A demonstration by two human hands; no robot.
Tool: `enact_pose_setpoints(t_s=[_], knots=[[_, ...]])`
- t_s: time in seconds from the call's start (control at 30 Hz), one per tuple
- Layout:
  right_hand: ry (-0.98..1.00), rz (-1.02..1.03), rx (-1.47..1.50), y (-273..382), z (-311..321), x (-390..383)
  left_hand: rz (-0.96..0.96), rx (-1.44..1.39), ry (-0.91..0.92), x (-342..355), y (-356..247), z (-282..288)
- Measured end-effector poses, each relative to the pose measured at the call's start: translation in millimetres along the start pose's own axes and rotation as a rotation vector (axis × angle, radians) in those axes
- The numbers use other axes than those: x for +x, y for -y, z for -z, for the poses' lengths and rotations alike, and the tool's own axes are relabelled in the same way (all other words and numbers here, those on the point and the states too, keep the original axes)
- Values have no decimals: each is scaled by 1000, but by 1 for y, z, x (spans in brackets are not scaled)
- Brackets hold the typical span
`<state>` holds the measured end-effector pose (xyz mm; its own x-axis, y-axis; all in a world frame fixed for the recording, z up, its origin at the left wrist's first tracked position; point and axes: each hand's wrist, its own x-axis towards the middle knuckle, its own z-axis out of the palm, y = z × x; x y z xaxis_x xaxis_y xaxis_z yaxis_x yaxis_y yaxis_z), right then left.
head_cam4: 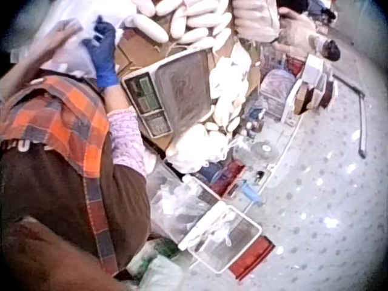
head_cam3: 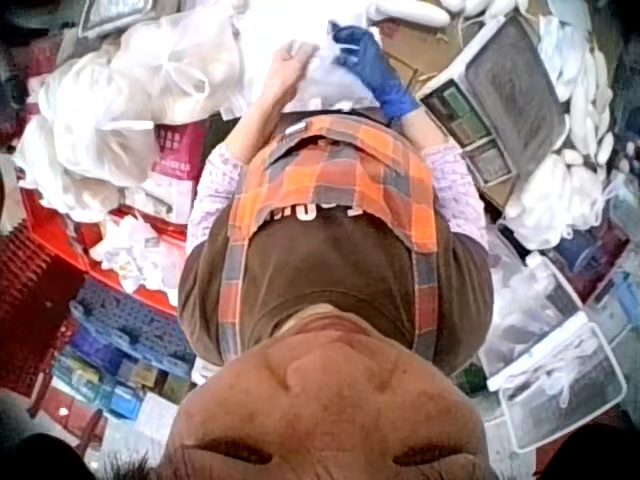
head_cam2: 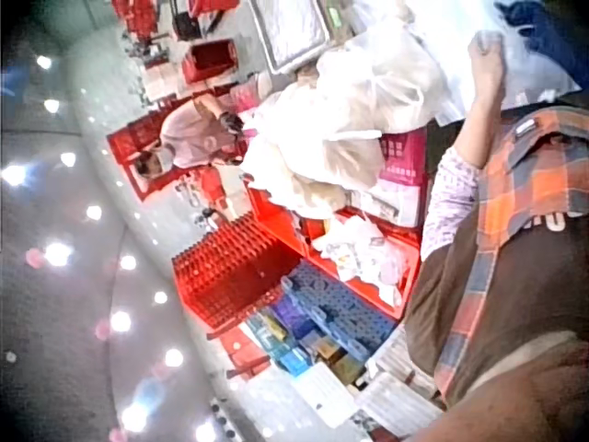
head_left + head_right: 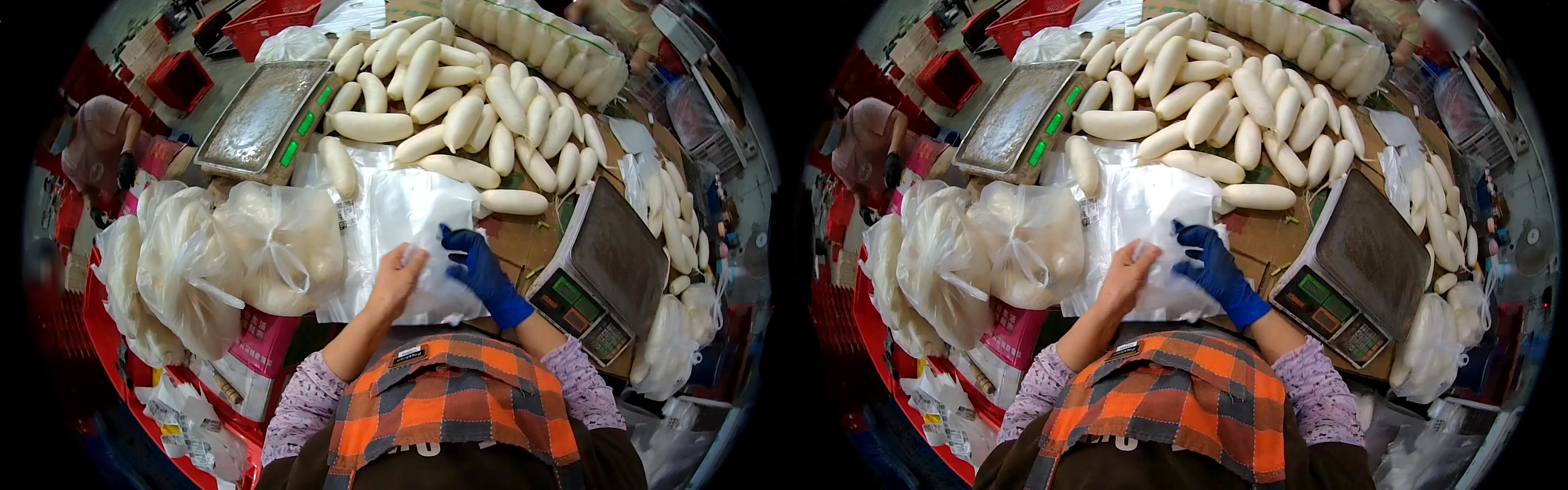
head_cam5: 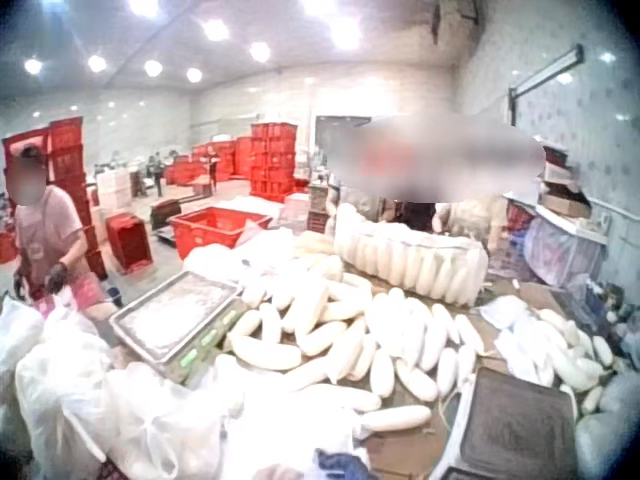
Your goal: The person repeatedly picks white radishes from a large pile, places them into a plastic bag, weighs the bag on a digital scale, and then sets the bag aside. The process is repeated continuously throughout the clip.
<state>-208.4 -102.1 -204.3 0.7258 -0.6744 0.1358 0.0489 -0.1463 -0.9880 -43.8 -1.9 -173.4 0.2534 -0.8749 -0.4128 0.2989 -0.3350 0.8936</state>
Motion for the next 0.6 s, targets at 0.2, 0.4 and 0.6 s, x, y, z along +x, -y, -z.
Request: enact_pose_setpoints(t_s=[0.2, 0.4, 0.6], knots=[[-64, -327, 254, -38, 28, 3, -345, 70, -300, -28, -20, 30], [242, -372, 252, 5, 23, 8, -299, 98, -233, -71, -62, 19], [-33, -431, 245, 68, 40, -12, -560, 622, -432, -65, -58, -8]])
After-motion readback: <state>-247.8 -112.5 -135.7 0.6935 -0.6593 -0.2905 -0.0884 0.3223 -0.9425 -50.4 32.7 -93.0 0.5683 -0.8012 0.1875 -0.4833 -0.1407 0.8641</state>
